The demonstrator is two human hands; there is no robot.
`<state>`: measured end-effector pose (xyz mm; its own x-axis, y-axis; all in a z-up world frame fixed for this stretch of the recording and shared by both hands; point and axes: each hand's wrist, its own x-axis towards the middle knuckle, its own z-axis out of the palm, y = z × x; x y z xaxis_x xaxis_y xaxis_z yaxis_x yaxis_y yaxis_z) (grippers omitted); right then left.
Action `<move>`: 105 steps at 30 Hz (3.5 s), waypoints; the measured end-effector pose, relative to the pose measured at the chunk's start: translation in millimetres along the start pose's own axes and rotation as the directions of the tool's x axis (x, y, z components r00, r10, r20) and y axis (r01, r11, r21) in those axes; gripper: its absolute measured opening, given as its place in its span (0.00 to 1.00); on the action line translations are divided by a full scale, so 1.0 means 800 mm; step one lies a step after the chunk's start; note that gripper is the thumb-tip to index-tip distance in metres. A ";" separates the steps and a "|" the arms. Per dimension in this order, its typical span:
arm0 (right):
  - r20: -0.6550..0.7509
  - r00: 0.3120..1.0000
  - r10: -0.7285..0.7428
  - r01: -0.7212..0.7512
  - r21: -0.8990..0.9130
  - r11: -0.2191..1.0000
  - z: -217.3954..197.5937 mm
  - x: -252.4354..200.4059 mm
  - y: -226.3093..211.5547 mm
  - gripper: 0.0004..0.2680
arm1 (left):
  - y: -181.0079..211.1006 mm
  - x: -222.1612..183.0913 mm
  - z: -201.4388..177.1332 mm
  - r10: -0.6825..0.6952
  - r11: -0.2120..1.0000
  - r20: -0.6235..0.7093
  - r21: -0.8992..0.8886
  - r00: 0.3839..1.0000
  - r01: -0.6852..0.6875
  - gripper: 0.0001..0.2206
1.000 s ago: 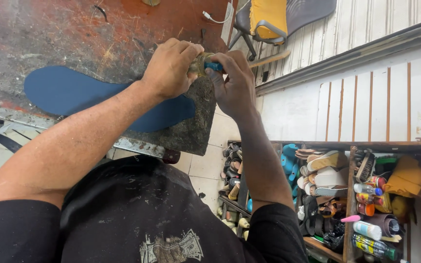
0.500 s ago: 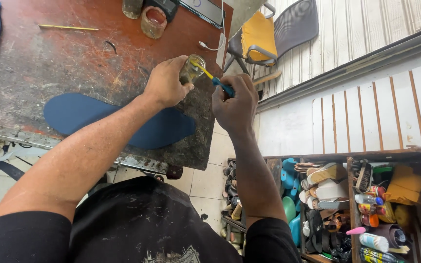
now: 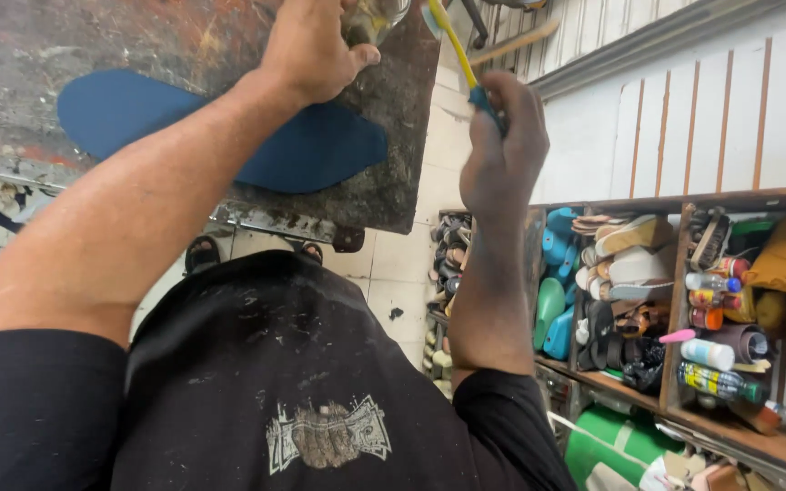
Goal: Applying a liquid coating to a shoe sole using a small brush at a repair bench.
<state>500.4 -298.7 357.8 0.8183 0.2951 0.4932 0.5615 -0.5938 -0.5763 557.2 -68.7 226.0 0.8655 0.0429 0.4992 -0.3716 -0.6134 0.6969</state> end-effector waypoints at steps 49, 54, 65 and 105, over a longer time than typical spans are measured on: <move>-0.146 0.943 0.298 -0.331 -0.361 0.872 0.046 -0.220 0.010 0.08 | -0.063 -0.160 -0.250 0.372 0.883 0.367 0.144 0.853 -0.447 0.36; -0.226 0.902 0.367 -0.431 -0.454 0.780 0.100 -0.172 -0.011 0.08 | -0.072 -0.171 -0.263 0.301 0.794 0.399 0.399 0.866 -0.459 0.31; -0.245 0.809 0.534 -0.571 -0.545 0.614 0.138 -0.144 -0.058 0.08 | -0.057 -0.160 -0.277 0.263 0.806 0.413 0.402 0.872 -0.434 0.23; -0.184 0.889 0.419 -0.454 -0.470 0.757 0.107 -0.248 -0.067 0.08 | -0.070 -0.163 -0.270 0.333 0.833 0.431 0.282 0.839 -0.475 0.24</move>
<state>318.8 -261.6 235.1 0.9402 -0.1242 0.3171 -0.0043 -0.9353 -0.3537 392.3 130.1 232.8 0.7471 -0.5079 0.4289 -0.6264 -0.7538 0.1984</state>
